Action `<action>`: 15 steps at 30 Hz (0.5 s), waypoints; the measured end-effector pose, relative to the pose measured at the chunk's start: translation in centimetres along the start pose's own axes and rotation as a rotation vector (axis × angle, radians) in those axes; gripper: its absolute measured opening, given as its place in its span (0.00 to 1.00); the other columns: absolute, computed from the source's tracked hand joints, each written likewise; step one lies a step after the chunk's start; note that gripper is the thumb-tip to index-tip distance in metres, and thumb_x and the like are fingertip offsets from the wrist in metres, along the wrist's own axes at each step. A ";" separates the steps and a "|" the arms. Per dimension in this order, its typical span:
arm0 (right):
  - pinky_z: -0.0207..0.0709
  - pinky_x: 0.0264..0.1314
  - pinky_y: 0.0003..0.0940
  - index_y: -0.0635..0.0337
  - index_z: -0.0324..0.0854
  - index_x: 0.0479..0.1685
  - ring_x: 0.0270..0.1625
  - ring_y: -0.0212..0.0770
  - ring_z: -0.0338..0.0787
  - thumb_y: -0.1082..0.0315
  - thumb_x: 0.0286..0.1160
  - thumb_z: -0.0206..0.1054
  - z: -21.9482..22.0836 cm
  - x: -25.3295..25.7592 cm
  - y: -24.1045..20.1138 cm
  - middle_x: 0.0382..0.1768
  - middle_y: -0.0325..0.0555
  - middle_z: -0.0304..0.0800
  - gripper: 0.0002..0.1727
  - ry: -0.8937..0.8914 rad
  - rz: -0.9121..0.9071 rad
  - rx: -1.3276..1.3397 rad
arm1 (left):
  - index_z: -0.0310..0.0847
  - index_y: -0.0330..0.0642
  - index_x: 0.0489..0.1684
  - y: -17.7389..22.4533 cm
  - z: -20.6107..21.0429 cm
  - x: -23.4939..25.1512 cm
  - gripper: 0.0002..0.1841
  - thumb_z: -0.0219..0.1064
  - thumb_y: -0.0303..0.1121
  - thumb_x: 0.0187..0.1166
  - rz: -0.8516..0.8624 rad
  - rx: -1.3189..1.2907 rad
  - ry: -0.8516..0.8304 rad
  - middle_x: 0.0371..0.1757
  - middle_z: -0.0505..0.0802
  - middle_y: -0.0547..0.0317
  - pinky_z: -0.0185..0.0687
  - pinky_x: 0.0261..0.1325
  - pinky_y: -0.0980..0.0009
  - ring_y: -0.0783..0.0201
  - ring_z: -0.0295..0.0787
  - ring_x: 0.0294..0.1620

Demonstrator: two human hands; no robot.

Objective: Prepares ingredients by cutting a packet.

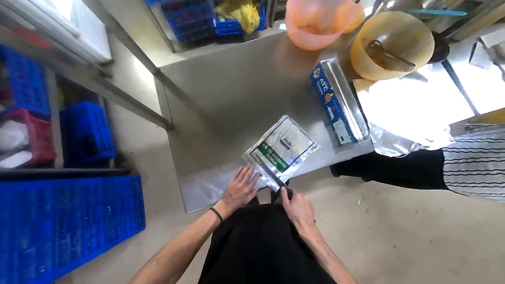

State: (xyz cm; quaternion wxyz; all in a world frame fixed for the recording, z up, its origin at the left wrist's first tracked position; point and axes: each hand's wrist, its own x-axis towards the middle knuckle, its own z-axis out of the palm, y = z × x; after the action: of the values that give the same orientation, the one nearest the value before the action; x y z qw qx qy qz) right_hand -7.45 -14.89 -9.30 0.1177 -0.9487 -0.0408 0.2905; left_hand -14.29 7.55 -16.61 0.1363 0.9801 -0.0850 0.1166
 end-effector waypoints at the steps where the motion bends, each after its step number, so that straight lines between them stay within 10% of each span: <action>1: 0.83 0.45 0.60 0.58 0.90 0.38 0.43 0.57 0.95 0.33 0.84 0.45 0.1 0.3 -0.4 0.32 0.55 0.93 0.39 -0.022 -0.008 -0.028 | 0.81 0.48 0.76 -0.3 0.1 0.0 0.27 0.54 0.50 0.85 0.023 0.020 -0.010 0.79 0.82 0.47 0.64 0.86 0.48 0.48 0.74 0.83; 15: 0.83 0.48 0.62 0.63 0.88 0.38 0.48 0.62 0.94 0.33 0.85 0.48 -1.9 3.2 -1.3 0.37 0.59 0.93 0.40 -0.072 0.118 -0.082 | 0.83 0.40 0.72 -2.0 -0.7 0.4 0.29 0.57 0.52 0.82 0.137 -0.023 -0.054 0.74 0.88 0.50 0.68 0.84 0.52 0.52 0.79 0.80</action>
State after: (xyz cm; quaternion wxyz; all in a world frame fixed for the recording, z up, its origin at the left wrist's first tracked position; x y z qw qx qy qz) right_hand -3.74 -13.53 -9.18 0.0599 -0.9424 -0.0008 0.3291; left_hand -13.68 9.60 -16.41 0.1369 0.9731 -0.1570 0.0981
